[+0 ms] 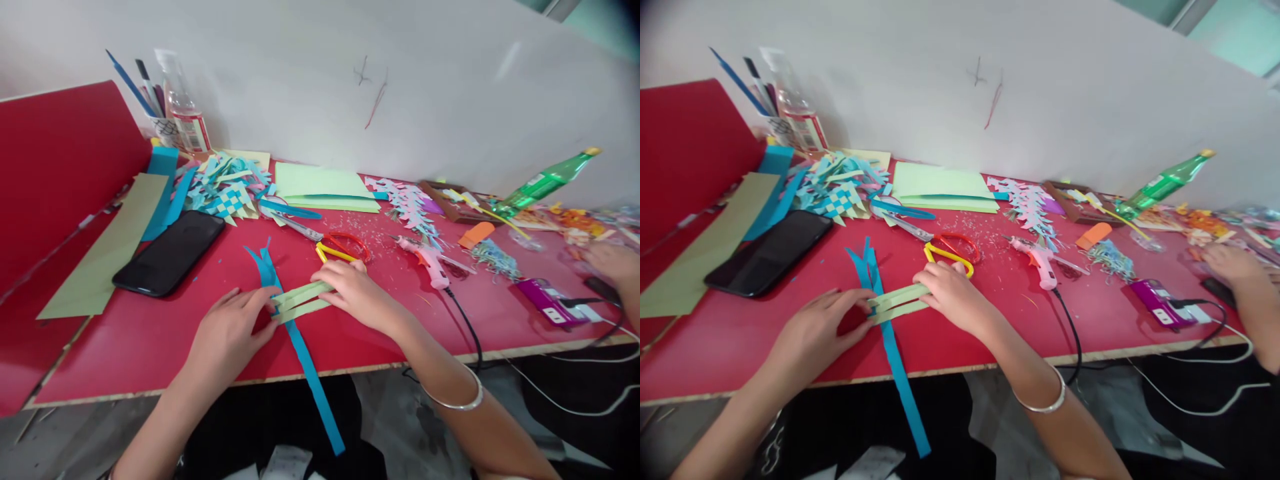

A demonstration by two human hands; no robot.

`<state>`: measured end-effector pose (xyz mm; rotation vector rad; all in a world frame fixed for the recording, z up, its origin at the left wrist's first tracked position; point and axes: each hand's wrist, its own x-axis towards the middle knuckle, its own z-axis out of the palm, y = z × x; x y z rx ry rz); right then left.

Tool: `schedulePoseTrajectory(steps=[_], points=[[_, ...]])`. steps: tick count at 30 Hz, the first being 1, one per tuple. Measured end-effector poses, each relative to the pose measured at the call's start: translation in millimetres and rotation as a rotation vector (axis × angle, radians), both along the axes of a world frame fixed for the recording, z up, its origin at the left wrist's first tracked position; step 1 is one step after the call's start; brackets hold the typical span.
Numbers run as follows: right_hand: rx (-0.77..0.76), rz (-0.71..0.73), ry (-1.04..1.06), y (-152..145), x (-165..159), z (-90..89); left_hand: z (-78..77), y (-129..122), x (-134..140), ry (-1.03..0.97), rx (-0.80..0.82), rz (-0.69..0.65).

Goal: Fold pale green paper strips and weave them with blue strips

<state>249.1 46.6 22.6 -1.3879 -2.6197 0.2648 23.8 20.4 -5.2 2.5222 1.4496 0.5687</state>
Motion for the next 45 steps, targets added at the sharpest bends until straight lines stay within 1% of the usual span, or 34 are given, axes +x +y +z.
schedulePoseTrajectory(steps=[2, 5, 10, 16, 25, 28, 31, 33, 36, 38, 40, 41, 43, 45], points=[[0.0, -0.009, -0.007, 0.1, -1.7, 3.1, -0.7, 0.0, 0.7, 0.008, -0.007, 0.02], [-0.006, 0.021, 0.005, 0.3, -2.6, 4.5, -2.4, -0.4, 0.9, 0.013, 0.002, 0.016], [-0.029, 0.058, 0.047, 1.0, -0.8, -0.6, -3.1, -0.7, 0.4, -0.009, -0.01, -0.012], [-0.022, 0.051, 0.076, 0.0, -2.9, -3.1, -1.9, 1.1, 0.7, -0.001, -0.009, -0.012], [-0.005, 0.111, 0.07, 5.4, -9.1, -7.0, -1.2, -0.6, 0.8, 0.0, -0.006, 0.012], [0.002, 0.118, 0.057, 6.2, -11.4, -5.2, -1.9, -1.8, 0.6, 0.006, 0.001, 0.033], [0.004, 0.092, 0.085, 6.5, -9.4, 2.2, -1.4, -2.6, 0.7, 0.006, -0.004, 0.044], [-0.037, 0.075, 0.109, 7.3, -5.0, 11.0, -0.7, -2.8, 0.7, -0.001, -0.012, 0.054], [-0.149, 0.054, 0.154, 9.6, 1.2, 26.5, 0.8, -3.4, 1.7, -0.02, -0.016, 0.07], [-0.215, 0.048, 0.224, 11.1, 0.1, 34.8, 2.9, -4.4, 4.0, -0.023, -0.013, 0.087], [-0.297, 0.094, 0.338, 12.1, -7.7, 38.9, 6.6, -6.0, 7.7, -0.008, -0.006, 0.118], [-0.353, 0.145, 0.403, 12.4, -13.7, 39.2, 8.9, -6.9, 9.8, 0.008, 0.0, 0.137], [-0.459, 0.221, 0.515, 12.8, -27.5, 37.3, 13.7, -8.2, 13.8, 0.058, 0.021, 0.181], [-0.533, 0.276, 0.576, 13.3, -39.3, 34.5, 17.6, -8.2, 16.4, 0.119, 0.035, 0.214]])
